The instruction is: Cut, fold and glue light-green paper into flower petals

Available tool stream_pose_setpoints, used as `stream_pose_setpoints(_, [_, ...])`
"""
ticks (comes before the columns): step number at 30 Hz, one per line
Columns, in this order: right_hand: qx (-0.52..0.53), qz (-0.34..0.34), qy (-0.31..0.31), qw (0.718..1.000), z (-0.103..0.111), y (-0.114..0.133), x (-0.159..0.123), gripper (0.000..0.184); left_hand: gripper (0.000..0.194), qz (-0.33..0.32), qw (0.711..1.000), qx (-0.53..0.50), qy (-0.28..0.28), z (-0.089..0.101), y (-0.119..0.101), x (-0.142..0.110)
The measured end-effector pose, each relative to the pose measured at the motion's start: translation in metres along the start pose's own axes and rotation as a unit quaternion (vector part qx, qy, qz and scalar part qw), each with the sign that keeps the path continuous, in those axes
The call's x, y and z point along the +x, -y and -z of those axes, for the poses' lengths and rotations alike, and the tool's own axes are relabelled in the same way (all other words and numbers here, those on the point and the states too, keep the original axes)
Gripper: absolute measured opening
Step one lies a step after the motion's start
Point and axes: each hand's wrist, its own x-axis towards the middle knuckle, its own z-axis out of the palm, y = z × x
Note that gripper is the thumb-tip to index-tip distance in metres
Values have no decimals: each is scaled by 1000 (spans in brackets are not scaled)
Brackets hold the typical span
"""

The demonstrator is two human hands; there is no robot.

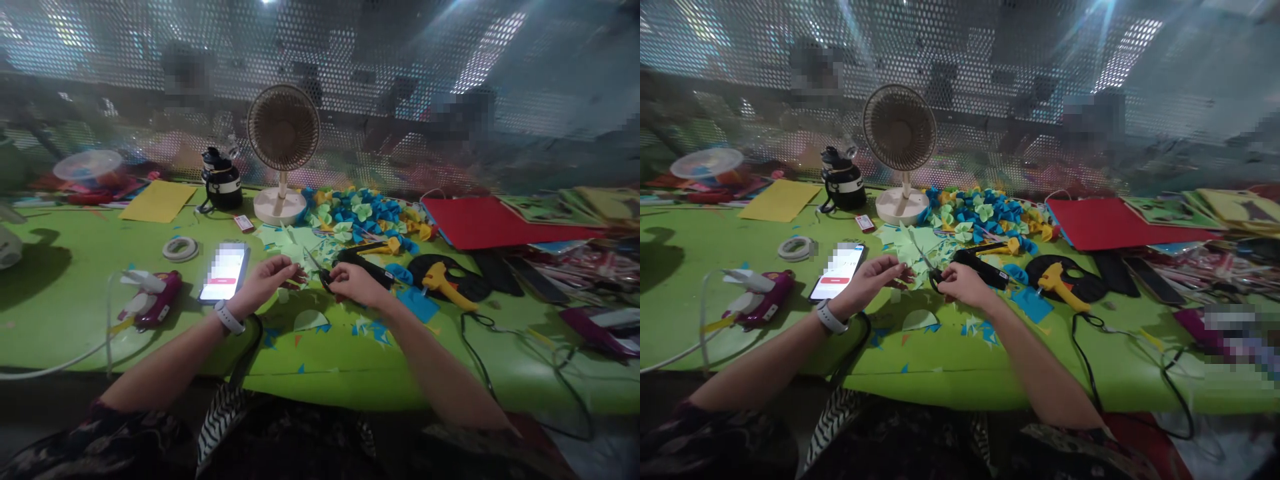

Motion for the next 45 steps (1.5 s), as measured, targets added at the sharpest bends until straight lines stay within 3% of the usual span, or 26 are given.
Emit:
stream_pose_setpoints(5, [100, 28, 71, 992, -4, 7, -4, 36, 30, -10, 999, -34, -15, 1, 1, -1])
stream_pose_setpoints(9, [97, 45, 131, 986, -11, 9, -9, 48, 29, -20, 997, -65, -26, 1, -2, -2])
stream_pose_setpoints(15, [78, 80, 190, 975, -17, 8, -13, 51, 31, -29, 997, -65, -33, 1, -1, -1])
stream_pose_setpoints(40, [31, 66, 172, 982, -19, 4, -12, 46, 33, -61, 996, -40, -43, -2, 1, -2])
stream_pose_setpoints(45, [31, 71, 143, 987, -20, 5, -12, 49, 34, -58, 996, -40, -49, -3, 1, -1])
